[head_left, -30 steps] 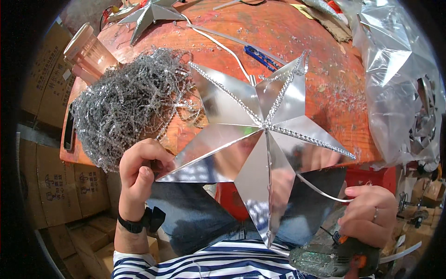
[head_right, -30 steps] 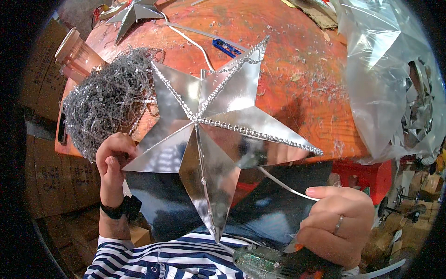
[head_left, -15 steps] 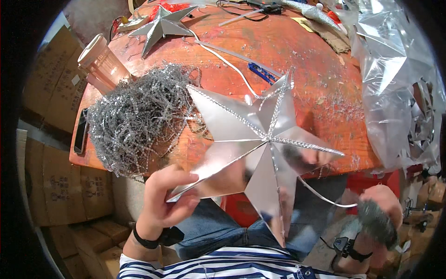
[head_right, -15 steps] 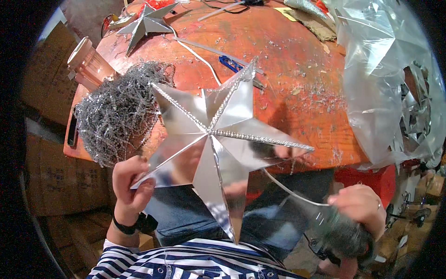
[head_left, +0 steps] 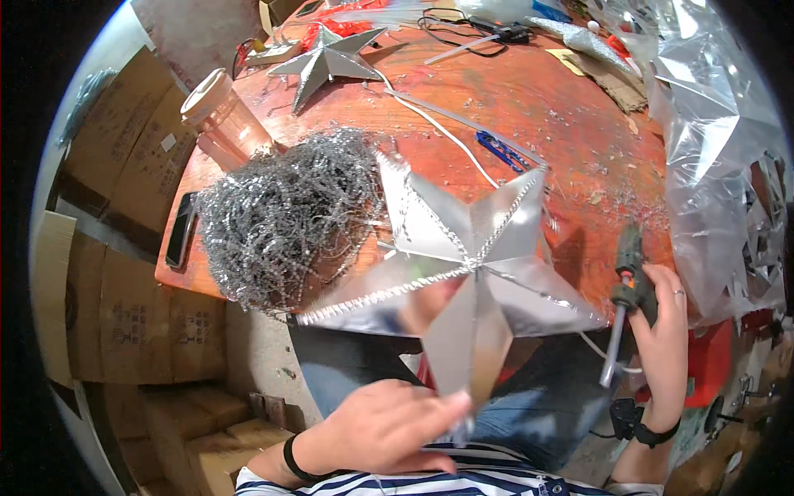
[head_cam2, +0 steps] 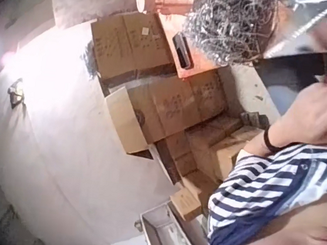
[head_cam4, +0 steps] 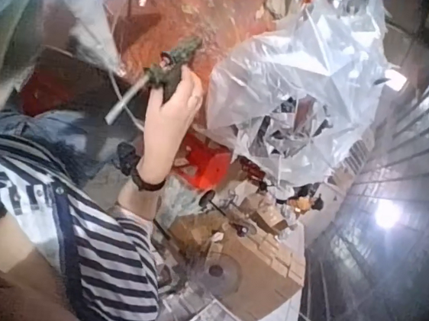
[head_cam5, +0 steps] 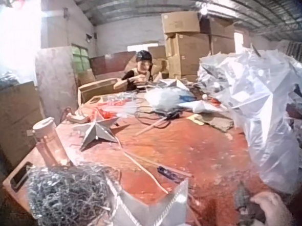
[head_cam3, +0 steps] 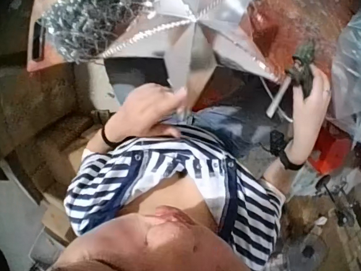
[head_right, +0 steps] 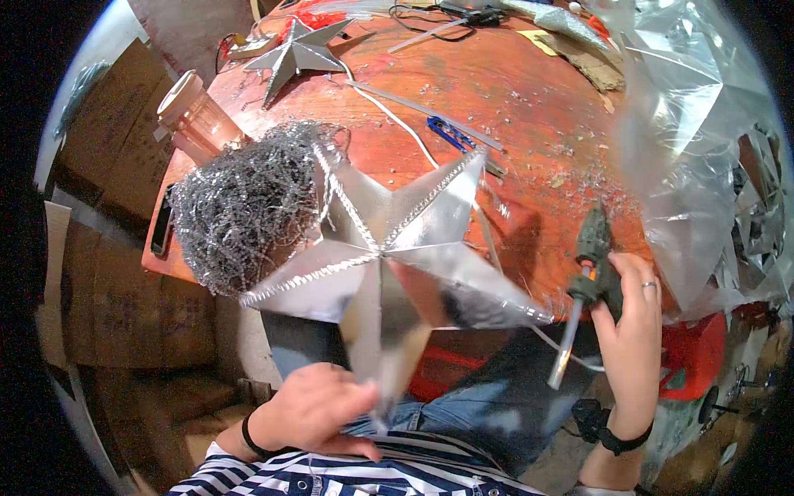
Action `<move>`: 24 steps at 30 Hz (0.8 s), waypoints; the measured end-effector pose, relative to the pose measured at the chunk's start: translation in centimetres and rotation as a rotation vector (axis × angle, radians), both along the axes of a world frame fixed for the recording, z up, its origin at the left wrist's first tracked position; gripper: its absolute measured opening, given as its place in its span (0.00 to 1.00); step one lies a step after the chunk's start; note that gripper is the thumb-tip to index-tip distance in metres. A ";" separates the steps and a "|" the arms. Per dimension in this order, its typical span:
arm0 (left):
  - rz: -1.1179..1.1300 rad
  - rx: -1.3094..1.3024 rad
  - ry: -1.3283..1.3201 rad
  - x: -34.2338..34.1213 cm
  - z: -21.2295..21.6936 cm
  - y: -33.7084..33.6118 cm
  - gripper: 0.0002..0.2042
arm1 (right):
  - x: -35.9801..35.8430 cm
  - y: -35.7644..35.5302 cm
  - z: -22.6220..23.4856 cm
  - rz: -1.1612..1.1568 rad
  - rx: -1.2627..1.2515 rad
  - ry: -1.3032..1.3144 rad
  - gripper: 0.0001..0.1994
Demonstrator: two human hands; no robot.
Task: The person uses a hot glue gun to apply adhesive to the edges of a silver star-shaped decoration. They then press a strip of silver tinsel onto the glued edges to secure it. The person repeats this process for multiple edges of the star.
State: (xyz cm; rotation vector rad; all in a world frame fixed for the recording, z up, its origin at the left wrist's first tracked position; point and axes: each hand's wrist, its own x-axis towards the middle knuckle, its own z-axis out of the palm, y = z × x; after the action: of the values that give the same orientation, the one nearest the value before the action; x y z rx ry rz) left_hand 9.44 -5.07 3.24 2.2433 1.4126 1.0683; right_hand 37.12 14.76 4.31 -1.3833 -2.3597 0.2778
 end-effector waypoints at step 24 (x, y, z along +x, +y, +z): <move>0.575 0.127 0.657 -7.7 -2.7 -1.3 0.14 | 3.0 -3.0 1.6 0.046 0.267 0.253 0.32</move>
State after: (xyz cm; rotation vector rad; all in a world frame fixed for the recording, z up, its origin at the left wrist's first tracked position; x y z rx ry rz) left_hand 1.73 -6.35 0.50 2.4646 2.4223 0.5579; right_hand 40.11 11.77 5.89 -1.1013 -2.1321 0.1344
